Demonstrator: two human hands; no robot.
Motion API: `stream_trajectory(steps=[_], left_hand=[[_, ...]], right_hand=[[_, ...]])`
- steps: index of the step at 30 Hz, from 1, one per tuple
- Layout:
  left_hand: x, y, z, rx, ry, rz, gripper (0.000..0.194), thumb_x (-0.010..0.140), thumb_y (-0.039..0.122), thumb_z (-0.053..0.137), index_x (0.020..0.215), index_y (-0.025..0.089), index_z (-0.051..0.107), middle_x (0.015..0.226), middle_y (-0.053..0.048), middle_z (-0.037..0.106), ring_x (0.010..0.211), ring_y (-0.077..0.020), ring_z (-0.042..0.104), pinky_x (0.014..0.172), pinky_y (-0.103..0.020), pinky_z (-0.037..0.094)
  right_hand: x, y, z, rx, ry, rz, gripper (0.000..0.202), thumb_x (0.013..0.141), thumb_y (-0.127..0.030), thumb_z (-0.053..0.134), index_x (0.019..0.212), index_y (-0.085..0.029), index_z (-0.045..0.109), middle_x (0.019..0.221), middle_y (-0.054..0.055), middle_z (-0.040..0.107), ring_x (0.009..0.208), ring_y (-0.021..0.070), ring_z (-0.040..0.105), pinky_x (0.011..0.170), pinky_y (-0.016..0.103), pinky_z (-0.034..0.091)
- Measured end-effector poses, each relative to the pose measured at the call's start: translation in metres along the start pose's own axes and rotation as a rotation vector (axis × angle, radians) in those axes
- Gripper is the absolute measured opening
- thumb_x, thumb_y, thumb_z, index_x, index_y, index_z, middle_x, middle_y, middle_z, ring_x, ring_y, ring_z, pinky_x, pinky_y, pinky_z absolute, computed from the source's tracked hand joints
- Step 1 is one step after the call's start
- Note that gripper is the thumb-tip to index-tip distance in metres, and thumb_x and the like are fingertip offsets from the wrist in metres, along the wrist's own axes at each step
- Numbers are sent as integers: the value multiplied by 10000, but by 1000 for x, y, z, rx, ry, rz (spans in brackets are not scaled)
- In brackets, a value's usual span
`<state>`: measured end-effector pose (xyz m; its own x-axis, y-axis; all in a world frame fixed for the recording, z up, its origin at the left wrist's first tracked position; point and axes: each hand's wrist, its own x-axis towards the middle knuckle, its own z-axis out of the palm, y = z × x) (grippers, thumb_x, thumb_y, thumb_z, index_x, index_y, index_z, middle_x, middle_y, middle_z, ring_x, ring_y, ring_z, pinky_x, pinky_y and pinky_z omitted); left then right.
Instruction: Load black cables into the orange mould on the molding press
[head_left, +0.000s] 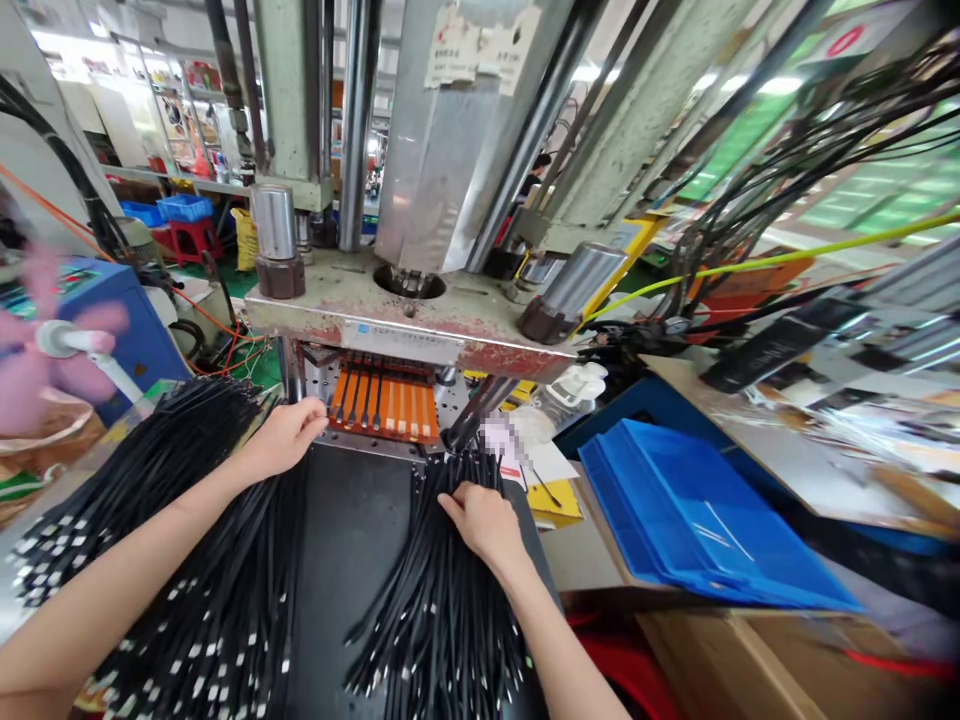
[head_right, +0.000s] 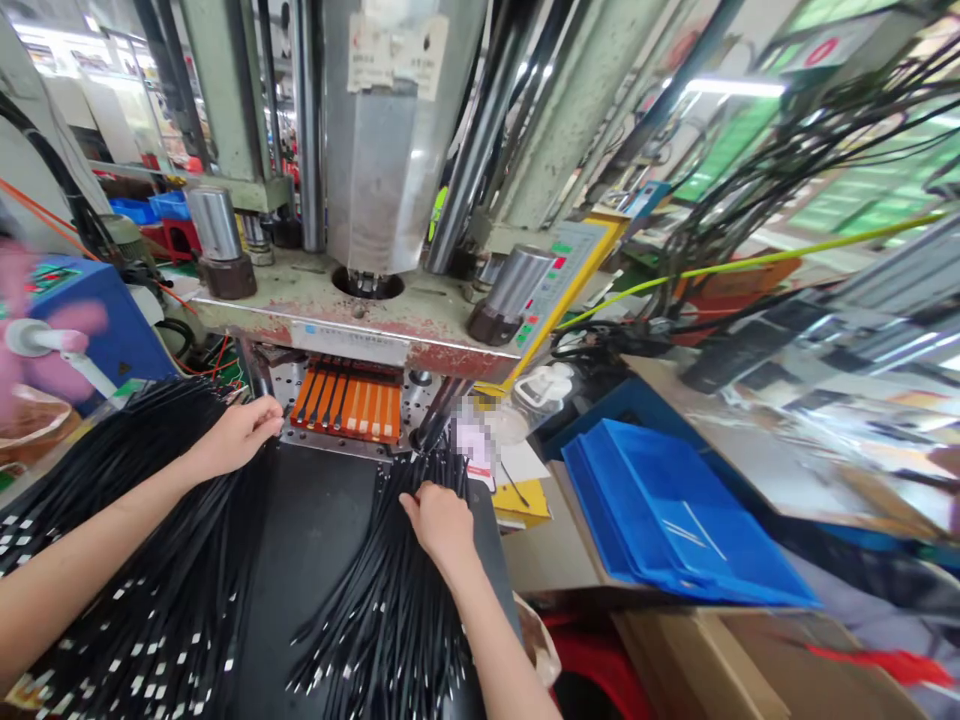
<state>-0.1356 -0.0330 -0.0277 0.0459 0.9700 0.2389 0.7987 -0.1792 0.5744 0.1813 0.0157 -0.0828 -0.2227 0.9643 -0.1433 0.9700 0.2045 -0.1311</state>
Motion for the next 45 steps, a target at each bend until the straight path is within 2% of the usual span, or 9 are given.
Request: stream_trajectory(steps=[5,10,17,24,31,34,37,40,45], left_hand=[[-1,60,-17,-288,3,97,167,925,314,444,828,184,483,672,35,539,608,-100,504,579,-208,373],[10,115,-20,-450,-89,186,168,918,300,461,855,165,537,694,25,538,617,-87,511,576,-197,398],[35,145,1,-682,-290,193,260,840,323,568,654,144,541,579,25,513,496,-80,550,472,-180,449],[49,143,-2,-814,-122,84,254,747,326,704,691,143,538,500,38,555,404,-81,547,405,-160,449],[71,149,-23,-466,433,613,156,814,263,671,721,144,628,701,14,597,535,-73,582,514,-191,454],[72,135,-18,-329,394,772,93,808,240,684,814,154,647,753,-5,624,683,-113,603,648,-238,487],[66,100,4,-204,297,584,145,800,208,680,905,141,606,844,-27,625,728,-129,609,668,-251,494],[54,58,29,107,-25,526,115,848,180,608,959,152,614,993,-70,667,915,-181,640,847,-330,495],[36,24,47,396,-254,558,479,916,290,536,1375,206,427,1462,-121,444,1362,-227,396,1156,-514,174]], right_hand=[[-7,4,0,382,133,1,222,876,-318,531,705,-200,610,684,51,689,709,223,673,636,282,429],[-44,-20,-35,885,348,-342,190,923,-369,487,824,-215,539,666,-7,643,558,135,586,563,237,427],[-52,-60,-64,1147,398,-513,141,953,-309,462,853,-215,495,666,-26,602,522,102,525,541,220,418],[-49,-66,-42,890,339,-673,119,933,-263,475,905,-199,572,785,19,628,698,144,591,671,252,449],[21,-72,-33,817,366,-556,204,850,-312,572,690,-186,579,570,-29,538,531,124,486,556,228,380],[69,-74,-43,867,436,-508,199,824,-328,571,713,-167,608,580,-23,576,532,121,495,545,218,376],[103,-75,-47,902,387,-462,180,797,-300,575,697,-160,626,582,-22,602,551,122,528,555,209,392],[115,-77,-46,904,301,-412,143,782,-277,602,695,-172,646,553,-36,605,541,122,566,582,210,424],[111,-77,-47,859,278,-426,103,753,-147,617,799,-189,700,681,-20,687,634,131,647,691,222,472]])
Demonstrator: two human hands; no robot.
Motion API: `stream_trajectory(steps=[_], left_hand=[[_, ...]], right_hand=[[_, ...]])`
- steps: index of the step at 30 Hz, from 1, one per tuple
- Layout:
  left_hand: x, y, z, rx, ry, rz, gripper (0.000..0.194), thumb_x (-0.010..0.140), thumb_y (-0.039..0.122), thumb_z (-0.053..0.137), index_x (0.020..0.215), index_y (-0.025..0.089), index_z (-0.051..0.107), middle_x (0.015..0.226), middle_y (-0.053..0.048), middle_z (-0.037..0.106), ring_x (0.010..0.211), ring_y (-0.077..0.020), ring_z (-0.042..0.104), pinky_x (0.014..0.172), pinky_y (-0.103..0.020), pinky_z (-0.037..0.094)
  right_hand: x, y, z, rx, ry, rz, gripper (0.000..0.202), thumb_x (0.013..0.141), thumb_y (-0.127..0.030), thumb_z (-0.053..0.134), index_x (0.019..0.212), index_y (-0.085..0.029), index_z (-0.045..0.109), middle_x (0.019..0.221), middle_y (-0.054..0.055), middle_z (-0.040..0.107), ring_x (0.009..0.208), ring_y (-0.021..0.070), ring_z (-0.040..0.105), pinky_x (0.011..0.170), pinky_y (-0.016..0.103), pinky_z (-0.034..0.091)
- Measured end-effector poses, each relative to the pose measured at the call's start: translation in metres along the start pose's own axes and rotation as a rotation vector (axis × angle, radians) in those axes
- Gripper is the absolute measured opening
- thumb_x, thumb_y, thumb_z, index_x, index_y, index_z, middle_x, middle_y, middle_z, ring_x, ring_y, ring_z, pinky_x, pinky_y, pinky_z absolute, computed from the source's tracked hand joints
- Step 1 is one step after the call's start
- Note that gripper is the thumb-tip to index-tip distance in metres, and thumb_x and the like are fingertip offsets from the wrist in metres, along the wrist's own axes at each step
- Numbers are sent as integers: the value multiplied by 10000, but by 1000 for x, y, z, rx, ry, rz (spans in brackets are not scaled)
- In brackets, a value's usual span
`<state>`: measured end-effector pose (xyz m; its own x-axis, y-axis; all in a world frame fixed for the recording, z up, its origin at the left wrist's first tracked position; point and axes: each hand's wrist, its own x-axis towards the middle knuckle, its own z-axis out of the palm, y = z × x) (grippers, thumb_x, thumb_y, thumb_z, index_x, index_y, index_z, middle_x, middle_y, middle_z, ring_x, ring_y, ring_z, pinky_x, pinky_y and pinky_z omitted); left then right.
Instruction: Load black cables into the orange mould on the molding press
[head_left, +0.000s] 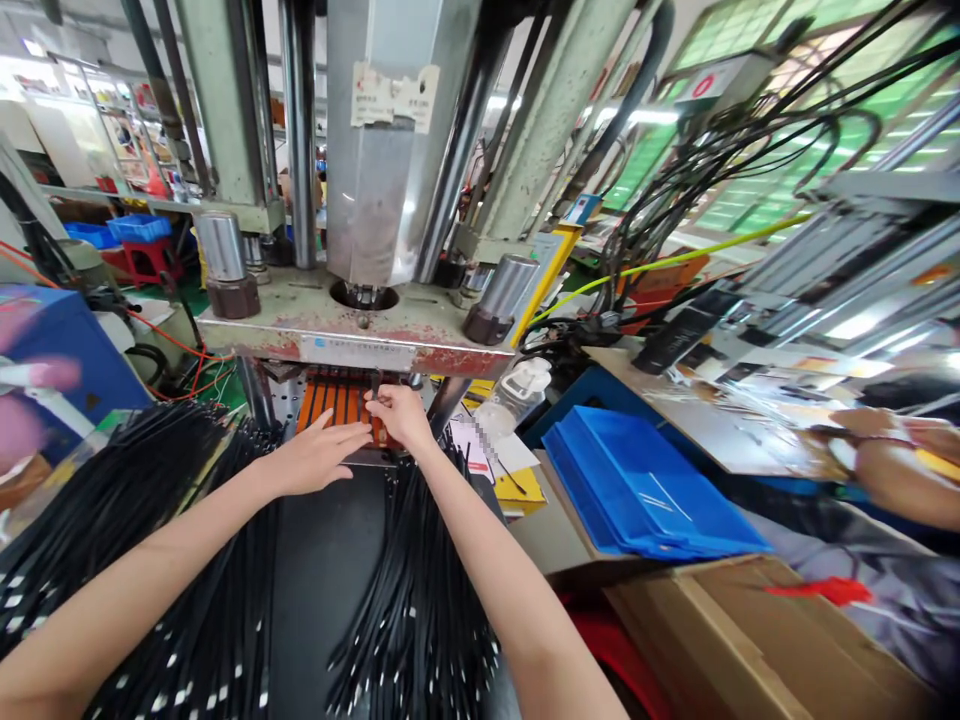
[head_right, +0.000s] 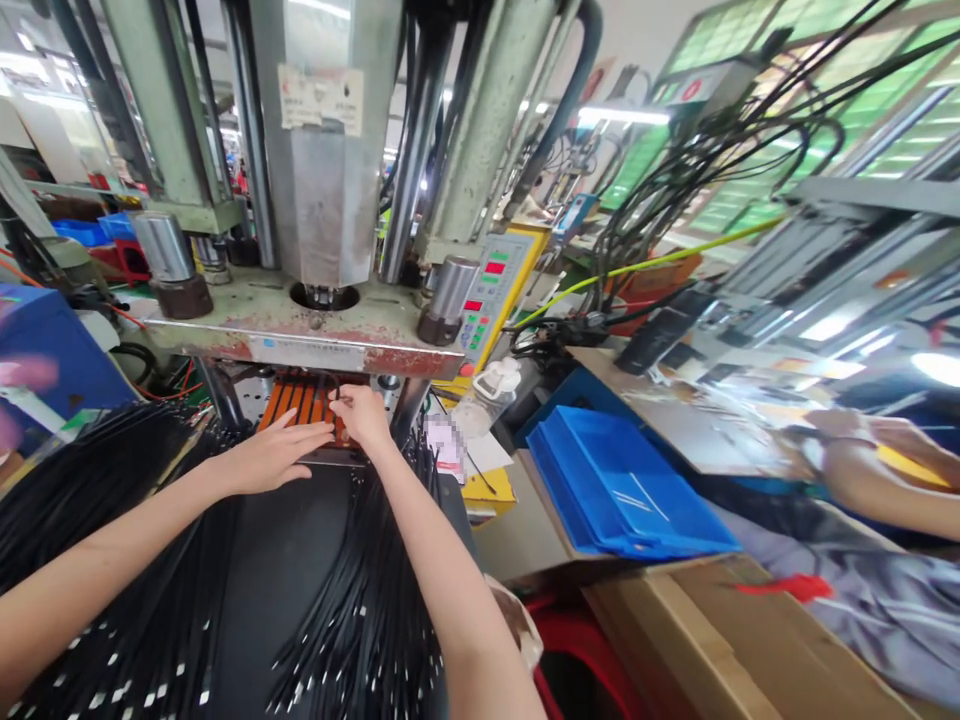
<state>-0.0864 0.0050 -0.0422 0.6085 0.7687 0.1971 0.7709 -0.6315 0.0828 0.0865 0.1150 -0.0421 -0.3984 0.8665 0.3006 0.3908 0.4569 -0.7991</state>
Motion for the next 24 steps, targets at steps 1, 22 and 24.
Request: stream_trajectory(steps=[1,22,24], left_hand=[[0,0,0,6,-16,-9,508,926,343,518,1402,216,398,1476,-116,425,1371,-222,382,1168,-525,109],[90,-51,-17,-48,-130,-431,569,981,472,203,1450,196,368,1463,-92,446,1318,-248,435,1084,-398,330],[47,-40,-17,-5,12,-387,538,987,441,213,1418,178,399,1420,-102,488,1282,-238,465,1067,-387,350]], right_hand=[[1,-1,-1,-40,-9,-10,130,744,-129,621,819,-192,707,694,-20,691,650,133,647,702,223,470],[-31,4,-14,-436,146,85,161,833,-343,630,864,-185,631,845,53,674,824,190,633,763,282,449],[-62,13,-26,-489,120,74,189,906,-348,540,861,-183,622,790,52,675,750,180,642,704,270,445]])
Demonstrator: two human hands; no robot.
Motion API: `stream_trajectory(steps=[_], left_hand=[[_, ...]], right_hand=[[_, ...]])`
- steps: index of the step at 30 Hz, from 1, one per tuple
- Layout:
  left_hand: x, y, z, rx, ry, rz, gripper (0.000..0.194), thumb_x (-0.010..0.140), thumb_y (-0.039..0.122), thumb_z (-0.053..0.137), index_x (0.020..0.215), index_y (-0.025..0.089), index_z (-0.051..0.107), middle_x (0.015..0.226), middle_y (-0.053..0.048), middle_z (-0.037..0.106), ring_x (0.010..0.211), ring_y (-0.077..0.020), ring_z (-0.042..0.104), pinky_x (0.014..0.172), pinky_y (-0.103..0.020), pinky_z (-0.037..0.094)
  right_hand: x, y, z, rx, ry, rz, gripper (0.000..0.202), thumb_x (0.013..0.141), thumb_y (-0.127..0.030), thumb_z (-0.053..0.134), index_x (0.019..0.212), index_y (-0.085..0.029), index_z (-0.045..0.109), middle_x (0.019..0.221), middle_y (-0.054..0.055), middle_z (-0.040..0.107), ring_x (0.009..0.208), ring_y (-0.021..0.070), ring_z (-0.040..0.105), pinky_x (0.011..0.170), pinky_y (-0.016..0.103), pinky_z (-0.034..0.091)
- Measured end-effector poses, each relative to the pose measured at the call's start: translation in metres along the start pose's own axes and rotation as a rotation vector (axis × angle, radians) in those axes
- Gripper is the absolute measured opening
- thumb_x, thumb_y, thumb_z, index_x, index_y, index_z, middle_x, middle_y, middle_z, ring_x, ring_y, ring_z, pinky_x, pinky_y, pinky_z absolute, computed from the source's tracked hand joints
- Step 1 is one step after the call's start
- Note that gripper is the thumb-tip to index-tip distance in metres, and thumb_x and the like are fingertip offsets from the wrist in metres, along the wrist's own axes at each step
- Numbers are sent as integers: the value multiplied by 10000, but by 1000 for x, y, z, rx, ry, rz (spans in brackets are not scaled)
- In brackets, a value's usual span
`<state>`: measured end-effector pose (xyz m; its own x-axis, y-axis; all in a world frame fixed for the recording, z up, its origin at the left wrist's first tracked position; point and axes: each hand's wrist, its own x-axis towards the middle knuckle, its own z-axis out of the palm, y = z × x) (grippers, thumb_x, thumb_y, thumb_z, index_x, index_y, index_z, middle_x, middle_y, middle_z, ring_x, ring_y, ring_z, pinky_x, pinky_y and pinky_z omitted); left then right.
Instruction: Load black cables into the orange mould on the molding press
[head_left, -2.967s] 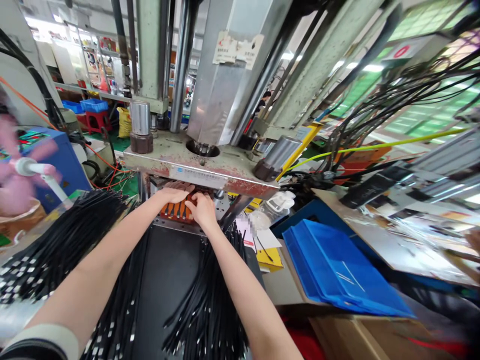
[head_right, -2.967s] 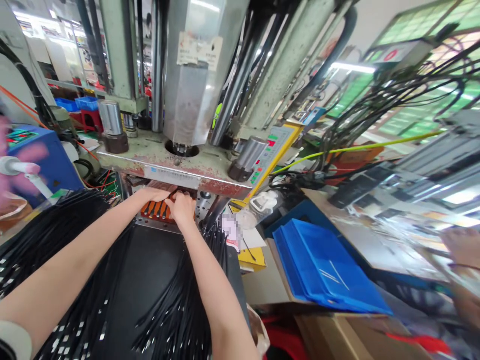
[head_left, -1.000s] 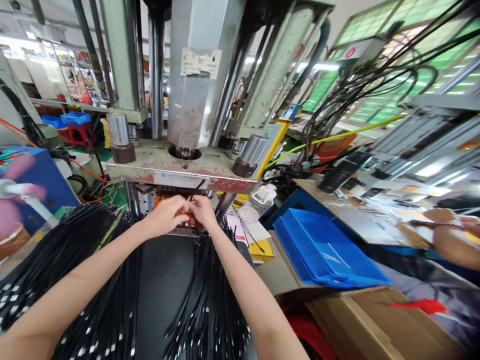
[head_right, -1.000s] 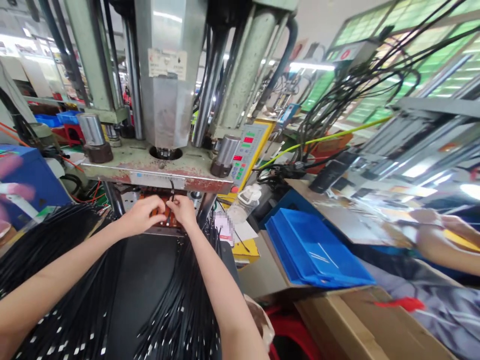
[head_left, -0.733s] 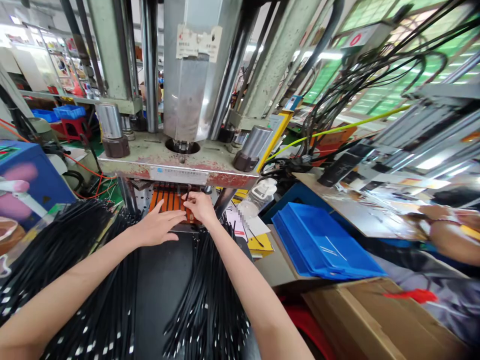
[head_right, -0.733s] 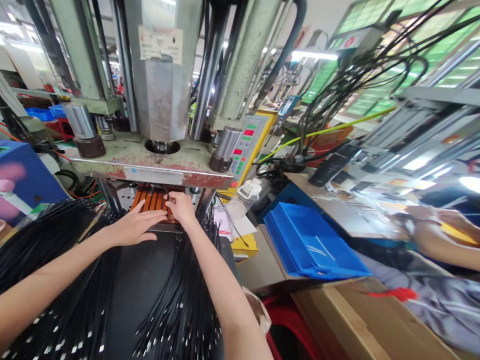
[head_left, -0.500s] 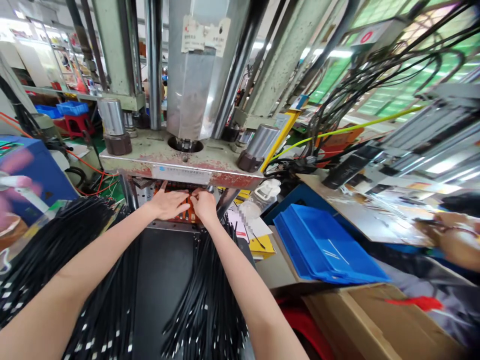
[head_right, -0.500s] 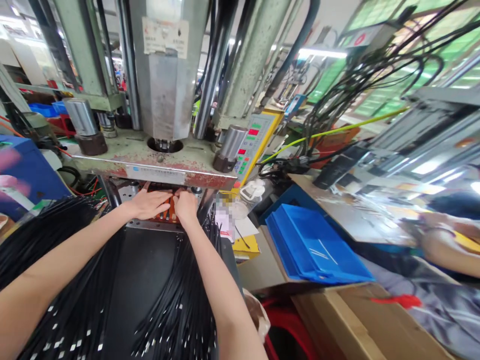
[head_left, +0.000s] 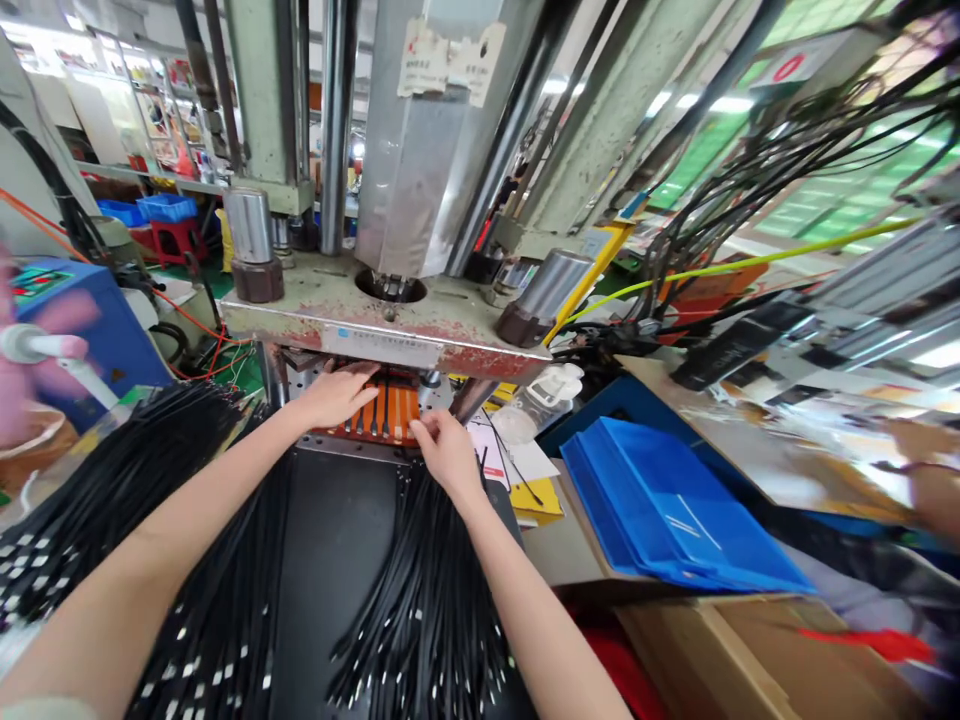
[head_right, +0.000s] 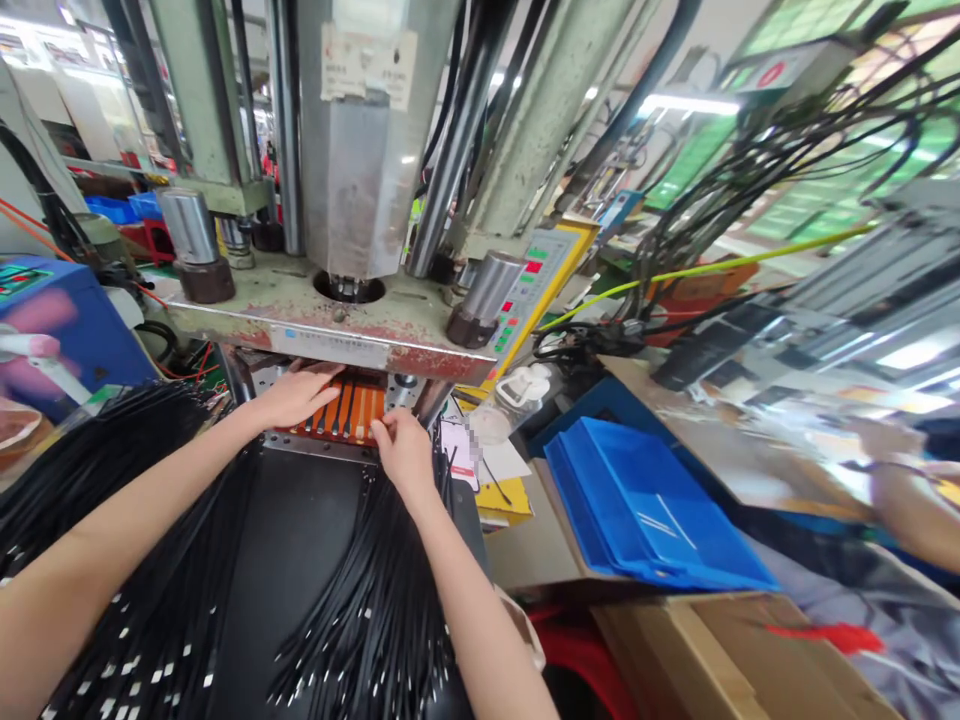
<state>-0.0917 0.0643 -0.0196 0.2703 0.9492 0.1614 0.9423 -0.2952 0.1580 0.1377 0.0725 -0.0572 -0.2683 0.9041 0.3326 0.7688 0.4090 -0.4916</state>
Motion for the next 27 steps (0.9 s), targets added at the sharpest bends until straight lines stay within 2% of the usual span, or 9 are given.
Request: stream_trajectory(steps=[3,6,8,11,15,18,21,24,27], left_hand=[[-75,-8,6,146,217,-151,429,979,355,269,1109,133,611,1124,-148,634,1113,-266,562,972,-398,426],[-128,-14,16,320,54,-363,332,928,361,387,900,126,620,938,-166,632,974,-317,600,782,-403,492],[-141,-20,20,307,-73,-429,276,919,309,386,878,133,595,928,-150,630,906,-291,624,709,-358,487],[-136,-30,17,154,-47,-480,223,921,283,368,875,172,555,871,-84,637,766,-227,635,654,-307,450],[-116,-29,-4,-118,189,-305,167,908,283,404,843,192,528,741,-14,595,681,-173,586,654,-273,412],[-103,-6,-25,-262,322,-155,149,906,279,434,851,186,537,771,-8,591,704,-151,567,673,-260,411],[-93,31,-46,-388,371,-61,130,914,273,452,866,182,532,727,13,569,640,-122,539,635,-240,409],[-87,64,-64,-597,323,18,114,930,274,457,905,184,522,639,50,519,563,-91,505,567,-204,395],[-80,87,-76,-802,212,143,149,936,265,457,935,176,576,747,16,575,609,-79,544,562,-184,425]], right_hand=[[-44,18,-11,-287,-165,94,319,931,-402,499,756,-176,640,748,112,691,703,234,666,620,301,418],[-70,23,-12,-428,-366,162,326,893,-422,557,716,-169,662,764,154,709,724,281,685,595,313,402],[-76,24,-9,-350,-407,182,256,882,-357,569,721,-183,667,771,124,719,742,264,691,604,300,402],[-77,28,-10,-166,-312,244,225,865,-300,559,674,-206,631,691,64,701,701,231,680,600,282,403],[-80,23,-21,214,-146,216,204,867,-358,516,735,-213,574,596,8,643,550,180,609,562,270,410],[-85,0,-30,497,-198,78,186,855,-344,529,958,-203,593,607,-23,616,521,152,558,539,254,414],[-89,-32,-38,606,-266,-64,153,876,-309,528,925,-206,630,644,-11,612,581,142,566,560,243,422],[-88,-58,-46,686,-239,-109,178,916,-311,495,896,-213,642,664,-5,637,567,127,565,538,232,419],[-81,-70,-51,766,-141,-131,195,932,-336,482,931,-219,638,655,-11,631,523,117,544,514,228,419]])
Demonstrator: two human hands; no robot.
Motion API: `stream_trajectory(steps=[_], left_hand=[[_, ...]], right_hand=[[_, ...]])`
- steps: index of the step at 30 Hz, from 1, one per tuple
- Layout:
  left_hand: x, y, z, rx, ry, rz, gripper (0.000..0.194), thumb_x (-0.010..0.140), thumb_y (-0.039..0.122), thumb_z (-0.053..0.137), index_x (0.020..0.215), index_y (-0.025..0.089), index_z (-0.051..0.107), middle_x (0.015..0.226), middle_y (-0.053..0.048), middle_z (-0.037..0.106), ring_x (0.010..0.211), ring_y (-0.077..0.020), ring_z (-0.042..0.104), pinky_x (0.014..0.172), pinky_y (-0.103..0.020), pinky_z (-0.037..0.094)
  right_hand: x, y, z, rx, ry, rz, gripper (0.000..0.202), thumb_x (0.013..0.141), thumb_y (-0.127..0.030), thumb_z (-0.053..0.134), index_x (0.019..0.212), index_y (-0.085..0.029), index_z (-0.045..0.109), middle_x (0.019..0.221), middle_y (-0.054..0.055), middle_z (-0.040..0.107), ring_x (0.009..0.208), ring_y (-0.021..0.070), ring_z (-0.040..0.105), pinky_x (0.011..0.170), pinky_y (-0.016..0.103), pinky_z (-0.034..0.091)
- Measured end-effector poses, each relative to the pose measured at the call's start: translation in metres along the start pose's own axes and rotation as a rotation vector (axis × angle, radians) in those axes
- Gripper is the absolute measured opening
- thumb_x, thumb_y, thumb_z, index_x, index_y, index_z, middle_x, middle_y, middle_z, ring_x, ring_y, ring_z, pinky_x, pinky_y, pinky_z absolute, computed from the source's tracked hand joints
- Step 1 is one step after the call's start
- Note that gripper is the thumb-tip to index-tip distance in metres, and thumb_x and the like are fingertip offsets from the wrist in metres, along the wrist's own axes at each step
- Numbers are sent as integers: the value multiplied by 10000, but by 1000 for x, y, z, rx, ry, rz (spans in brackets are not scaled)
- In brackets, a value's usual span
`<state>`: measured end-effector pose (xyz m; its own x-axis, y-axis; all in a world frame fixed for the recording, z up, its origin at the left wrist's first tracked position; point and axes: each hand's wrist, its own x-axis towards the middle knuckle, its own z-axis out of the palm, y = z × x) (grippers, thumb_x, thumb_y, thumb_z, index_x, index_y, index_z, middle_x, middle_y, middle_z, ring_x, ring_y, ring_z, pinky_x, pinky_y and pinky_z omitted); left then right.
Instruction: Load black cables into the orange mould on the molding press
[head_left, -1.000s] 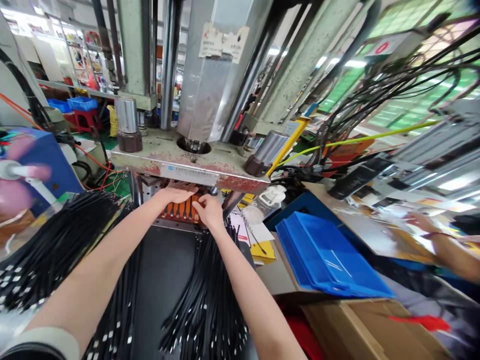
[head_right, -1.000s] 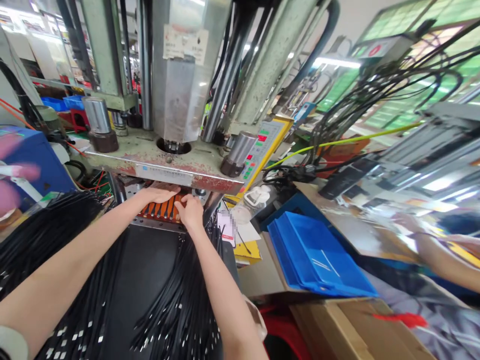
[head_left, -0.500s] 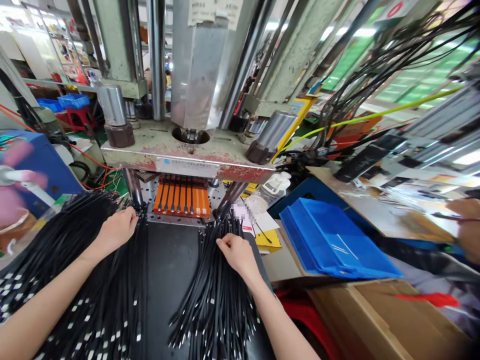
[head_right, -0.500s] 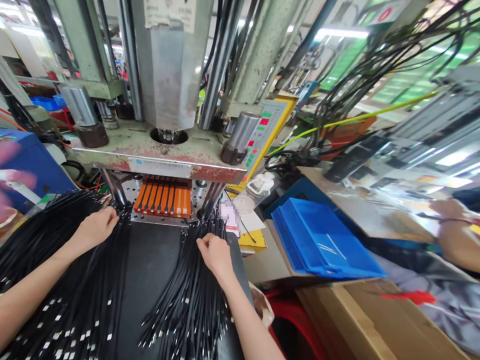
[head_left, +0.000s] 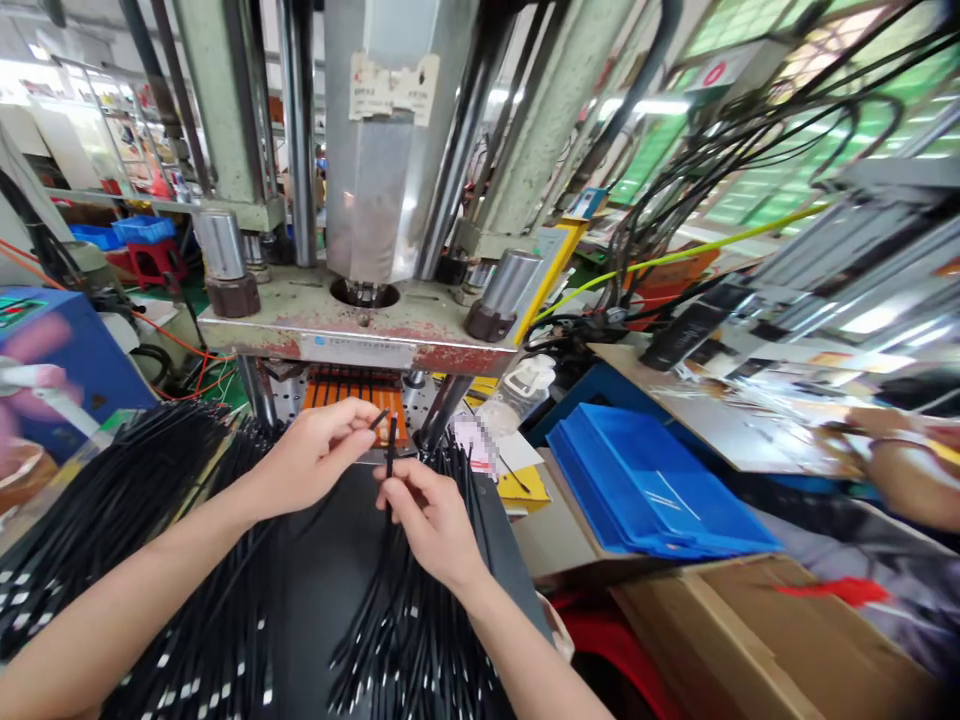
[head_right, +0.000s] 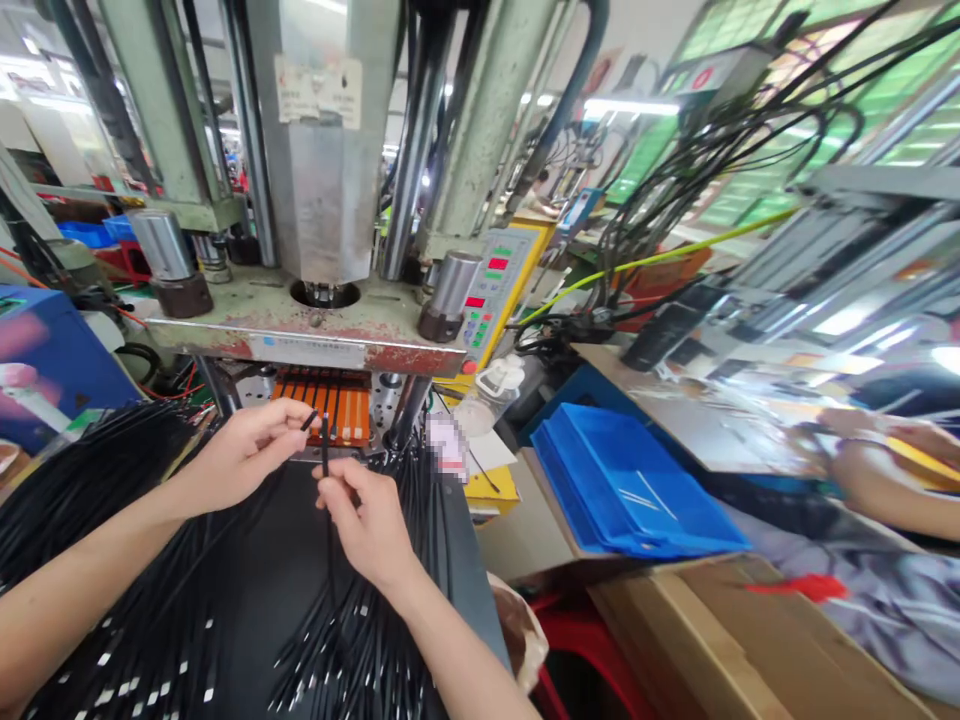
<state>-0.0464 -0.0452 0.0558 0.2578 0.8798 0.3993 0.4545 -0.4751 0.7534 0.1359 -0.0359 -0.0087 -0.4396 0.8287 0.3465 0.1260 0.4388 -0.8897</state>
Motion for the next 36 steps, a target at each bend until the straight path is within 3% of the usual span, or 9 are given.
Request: stream_trajectory(steps=[10,15,20,22,24,26,30,33,36], left_hand=[[34,8,18,-425,-82,-196,224,815,304,626,691,152,517,516,38,541,427,-72,534,428,-162,455],[48,11,14,-195,189,85,200,863,267,576,713,139,547,690,5,560,475,-64,568,455,-174,472],[66,14,9,63,278,504,102,869,239,591,809,174,641,782,-20,625,707,-128,612,668,-270,521],[66,2,14,47,278,534,104,850,239,622,940,189,635,888,-37,636,777,-138,616,719,-286,521],[59,-22,22,27,311,426,239,846,236,623,1075,187,571,1008,-59,611,757,-120,614,694,-270,520],[48,-53,30,142,217,311,212,869,218,581,1074,176,549,1017,-67,614,762,-124,622,716,-278,519],[26,-99,40,594,-292,285,301,891,201,545,1191,182,560,1301,-125,582,1232,-240,524,1061,-466,364],[20,-103,41,743,-434,243,482,902,244,547,1369,201,434,1460,-127,443,1359,-242,399,1146,-534,199],[25,-92,41,789,-438,190,505,928,363,509,1396,202,410,1472,-115,430,1355,-246,406,1163,-551,119]], right_hand=[[4,-1,0,-122,86,-121,246,945,-339,449,758,-216,551,624,-19,534,554,124,493,570,241,386],[1,34,5,-290,23,-29,167,883,-310,536,762,-206,585,638,-14,555,569,136,500,570,239,372],[52,66,-10,-361,137,-41,209,846,-332,562,687,-199,586,591,-19,562,542,140,501,566,238,379],[80,74,-17,-366,217,-35,205,830,-336,567,685,-194,589,572,-20,566,529,141,506,563,236,388],[103,81,-20,-375,265,0,186,808,-322,586,679,-188,596,578,-14,587,545,145,533,576,233,402],[117,87,-21,-378,279,38,163,797,-304,604,686,-185,612,606,-7,621,579,148,568,600,229,418],[126,97,-17,-359,255,88,129,821,-283,594,746,-197,655,640,-10,665,615,146,626,645,226,458],[124,99,-17,-310,206,129,103,831,-217,575,819,-200,676,688,-3,696,633,146,669,679,235,494],[122,95,-21,-286,178,128,149,831,-152,550,900,-188,677,825,32,731,745,156,703,743,246,512]])
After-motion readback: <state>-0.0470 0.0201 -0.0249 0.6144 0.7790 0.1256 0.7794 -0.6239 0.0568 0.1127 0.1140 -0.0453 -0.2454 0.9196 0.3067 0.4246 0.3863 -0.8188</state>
